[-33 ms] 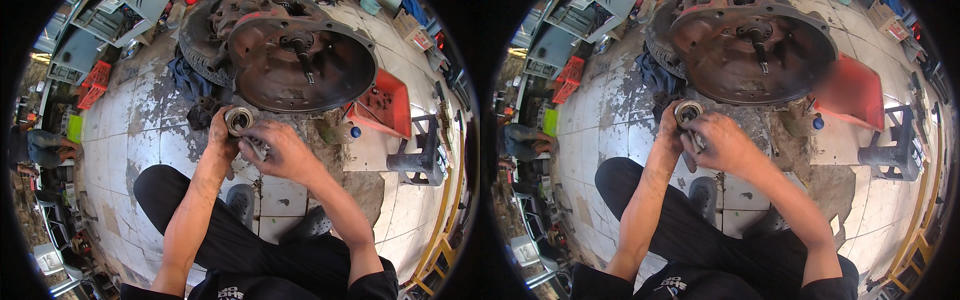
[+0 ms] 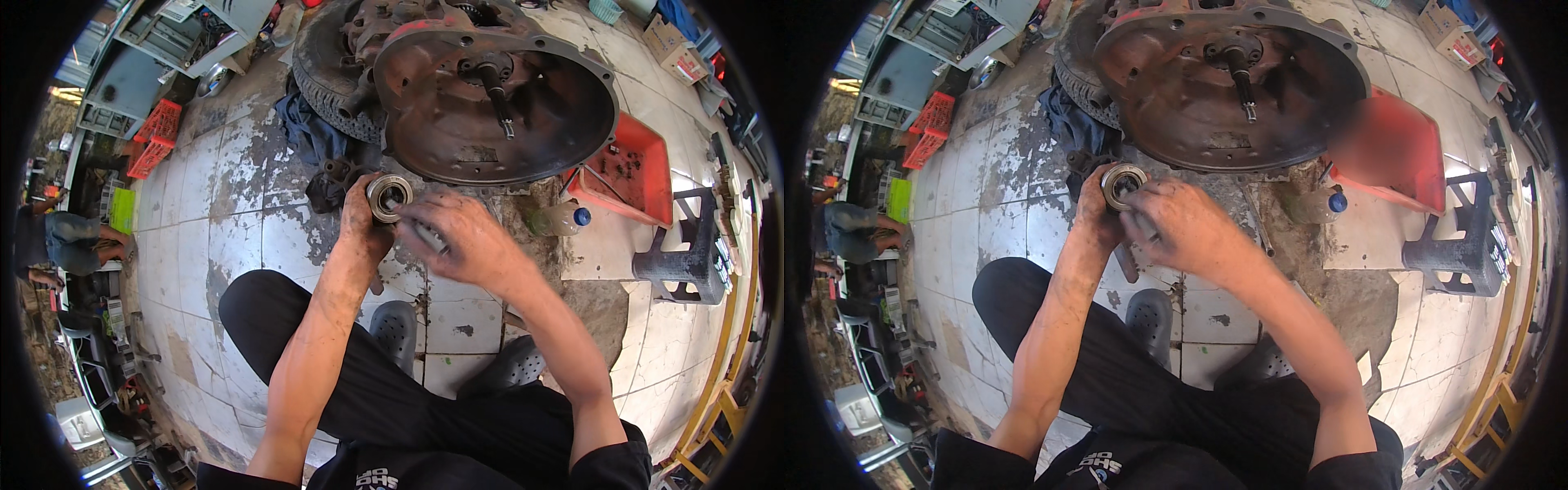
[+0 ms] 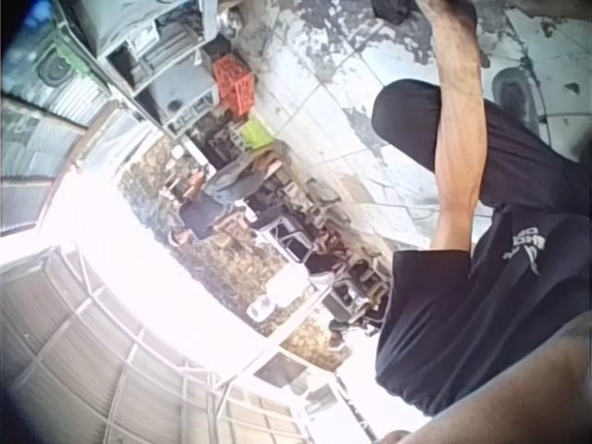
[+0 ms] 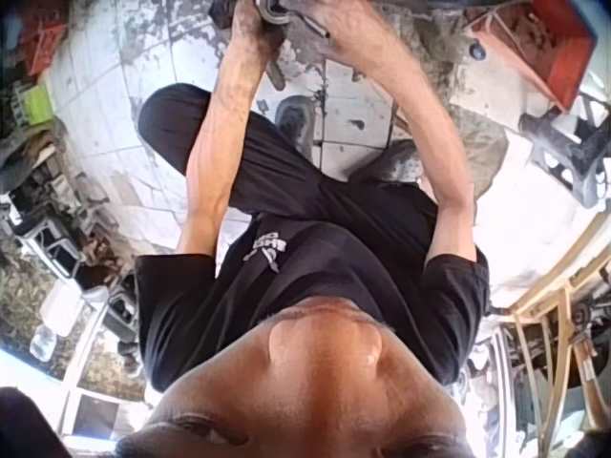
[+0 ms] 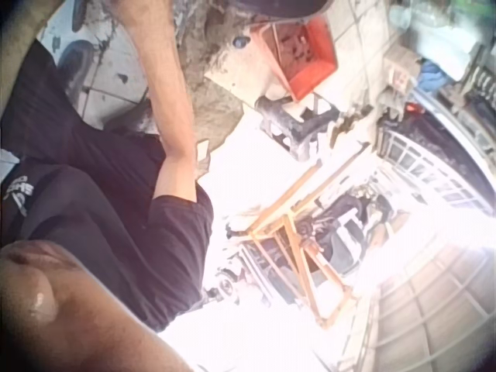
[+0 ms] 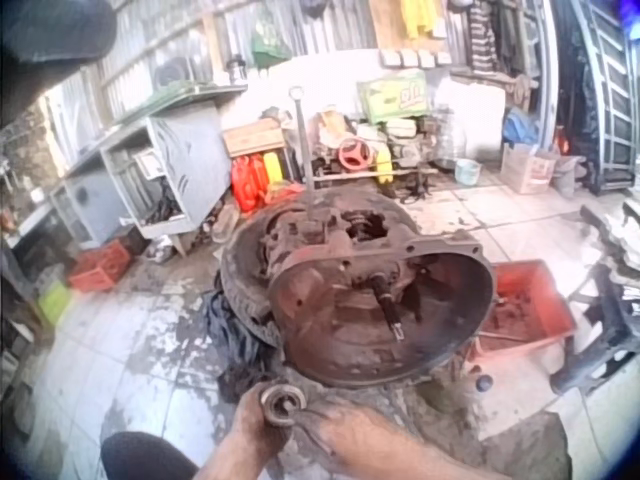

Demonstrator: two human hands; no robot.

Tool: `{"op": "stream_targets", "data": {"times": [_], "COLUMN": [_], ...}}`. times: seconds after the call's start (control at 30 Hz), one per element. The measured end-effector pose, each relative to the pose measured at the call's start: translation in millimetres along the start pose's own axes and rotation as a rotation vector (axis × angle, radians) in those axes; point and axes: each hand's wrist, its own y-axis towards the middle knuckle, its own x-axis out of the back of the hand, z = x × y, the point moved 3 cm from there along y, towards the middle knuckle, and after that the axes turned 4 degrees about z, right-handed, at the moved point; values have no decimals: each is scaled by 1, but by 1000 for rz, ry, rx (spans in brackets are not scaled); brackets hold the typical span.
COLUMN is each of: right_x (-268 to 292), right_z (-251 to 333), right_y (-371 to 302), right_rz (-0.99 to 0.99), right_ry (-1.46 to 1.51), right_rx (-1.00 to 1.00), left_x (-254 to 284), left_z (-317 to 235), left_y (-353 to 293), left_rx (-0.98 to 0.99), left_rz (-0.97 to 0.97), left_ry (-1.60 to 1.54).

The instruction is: The person works on a disassembled engine block placed on a tire, using a wrench to loosen bolts and remove parts. They then pick up a cylindrical metal component, apply a liquid from a bottle, and use a small tool to clean or adjust it.

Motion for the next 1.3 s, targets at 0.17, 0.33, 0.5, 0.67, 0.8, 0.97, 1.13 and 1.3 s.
{"op": "stream_targets", "data": {"times": [0.17, 0.33, 0.5, 0.67, 0.8, 0.97, 1.13, 1.3], "right_x": [-22, -9, -29, 1, -41, -12, -21, -42], "right_z": [-4, -22, -4, -15, 1, -9, -2, 12], "right_y": [3, 3, -4, -4, -2, -10, -4, -5], "right_rz": [73, -52, -150, 5, -351, -257, -197, -91], "right_ry": [-466, 166, -32, 368, 45, 268, 185, -234], "right_rx": [167, -100, 5, -306, 53, 12, 20, -20], "left_x": [5, -6, -4, -7, -3, -12, -9, -5], "left_z": [-5, -3, -10, -14, -14, -16, -13, -8], "left_y": [10, -7, -12, -27, -25, -32, -30, -19], "left_rx": [-20, -98, -41, -49, -160, -67, -91, -80], "left_rz": [-18, -117, -20, 42, 241, 55, 48, 20], "left_ry": [-15, 117, 154, 60, 274, 55, 112, 215]}}
